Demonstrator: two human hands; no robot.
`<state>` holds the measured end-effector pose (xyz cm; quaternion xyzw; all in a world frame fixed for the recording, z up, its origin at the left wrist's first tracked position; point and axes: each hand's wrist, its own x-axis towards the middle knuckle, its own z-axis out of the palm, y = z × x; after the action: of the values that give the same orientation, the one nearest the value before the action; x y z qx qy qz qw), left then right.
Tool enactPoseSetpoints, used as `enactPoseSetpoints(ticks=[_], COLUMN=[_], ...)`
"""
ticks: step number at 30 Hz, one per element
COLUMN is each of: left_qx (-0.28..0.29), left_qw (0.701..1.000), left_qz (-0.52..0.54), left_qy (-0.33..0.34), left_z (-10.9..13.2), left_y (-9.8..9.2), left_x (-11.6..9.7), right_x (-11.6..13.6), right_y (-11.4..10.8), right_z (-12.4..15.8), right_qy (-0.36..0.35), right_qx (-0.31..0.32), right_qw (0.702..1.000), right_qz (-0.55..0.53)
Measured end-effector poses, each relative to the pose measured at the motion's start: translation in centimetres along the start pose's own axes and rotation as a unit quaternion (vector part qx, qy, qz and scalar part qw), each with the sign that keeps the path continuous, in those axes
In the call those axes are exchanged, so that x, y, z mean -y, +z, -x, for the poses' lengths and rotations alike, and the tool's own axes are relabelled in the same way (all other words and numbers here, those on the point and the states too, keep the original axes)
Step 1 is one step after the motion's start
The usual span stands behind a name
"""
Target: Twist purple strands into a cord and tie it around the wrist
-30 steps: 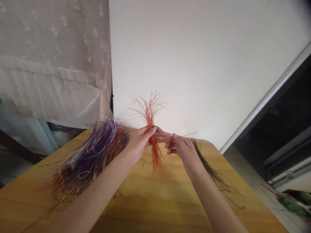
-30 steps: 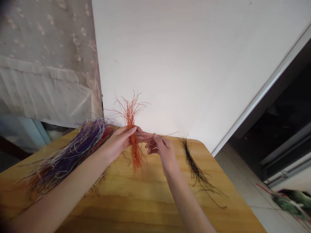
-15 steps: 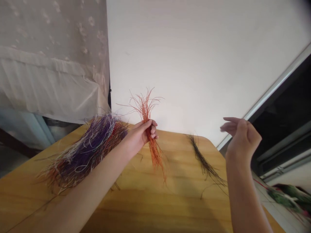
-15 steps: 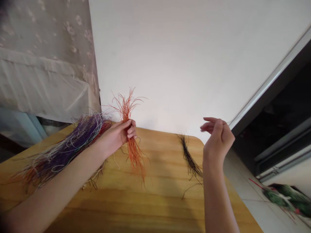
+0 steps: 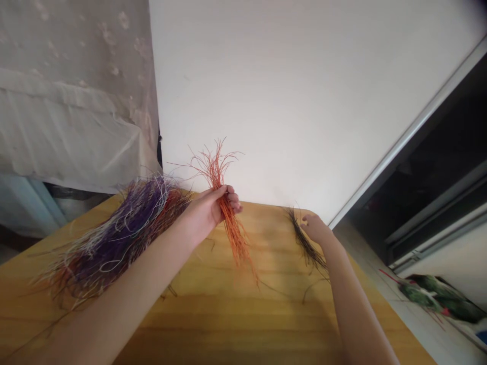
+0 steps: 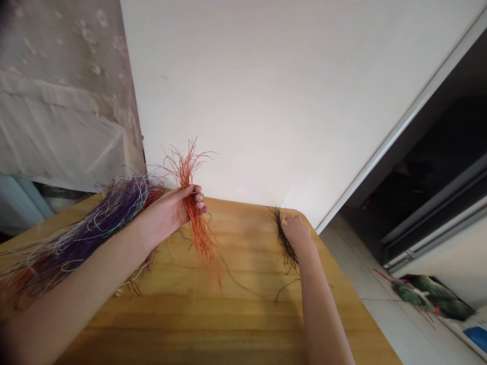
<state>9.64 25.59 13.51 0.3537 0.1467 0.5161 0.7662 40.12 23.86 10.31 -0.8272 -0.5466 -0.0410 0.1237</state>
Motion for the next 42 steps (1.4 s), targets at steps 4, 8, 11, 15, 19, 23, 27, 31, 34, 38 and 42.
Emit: enactPoseSetpoints(ticks=[4, 8, 11, 15, 19, 23, 27, 31, 34, 38, 42], left_qx=[0.022, 0.019, 0.0, -0.022, -0.019, -0.015, -0.014, 0.002, 0.019, 0.051, 0.068], left_qw=[1.0, 0.999, 0.999, 0.999, 0.998, 0.999, 0.999, 0.999, 0.998, 0.998, 0.997], left_qz=[0.016, 0.027, 0.033, 0.041, 0.041, 0.016, -0.004, -0.026, -0.027, -0.028, -0.037], left_qy=[-0.011, -0.022, -0.017, 0.011, 0.033, 0.038, 0.037, 0.034, 0.051, 0.038, 0.012], left_z=[0.4, 0.9, 1.3, 1.9, 2.5, 2.8, 3.1, 3.2, 3.2, 3.2, 3.1], left_y=[0.1, 0.4, 0.8, 1.1, 1.0, 1.2, 1.4, 1.0, 0.5, 0.2, 0.5], left_x=[-1.1, -2.6, -3.8, -5.3, -6.3, -6.6, -6.7, -7.2, -7.7, -7.6, -6.8], right_x=[3.9, 7.9, 9.2, 9.3, 8.8, 8.6, 8.2, 6.1, 3.6, 1.0, -0.3], right_y=[-1.6, -0.1, 2.2, 4.4, 5.6, 6.7, 6.8, 5.3, 4.6, 5.2, 6.5], right_z=[3.4, 9.5, 12.5, 11.9, 8.6, 5.1, 2.2, 0.7, 0.7, 1.3, 1.1], right_qy=[-0.101, -0.219, -0.246, -0.195, -0.141, -0.096, -0.058, -0.003, 0.054, 0.074, 0.068], right_qx=[0.036, 0.149, 0.194, 0.184, 0.146, 0.1, 0.053, -0.005, -0.009, 0.017, 0.012], right_qw=[0.994, 0.964, 0.947, 0.955, 0.969, 0.98, 0.987, 0.988, 0.981, 0.975, 0.976], right_qz=[-0.003, 0.023, 0.07, 0.124, 0.142, 0.144, 0.142, 0.157, 0.187, 0.21, 0.207])
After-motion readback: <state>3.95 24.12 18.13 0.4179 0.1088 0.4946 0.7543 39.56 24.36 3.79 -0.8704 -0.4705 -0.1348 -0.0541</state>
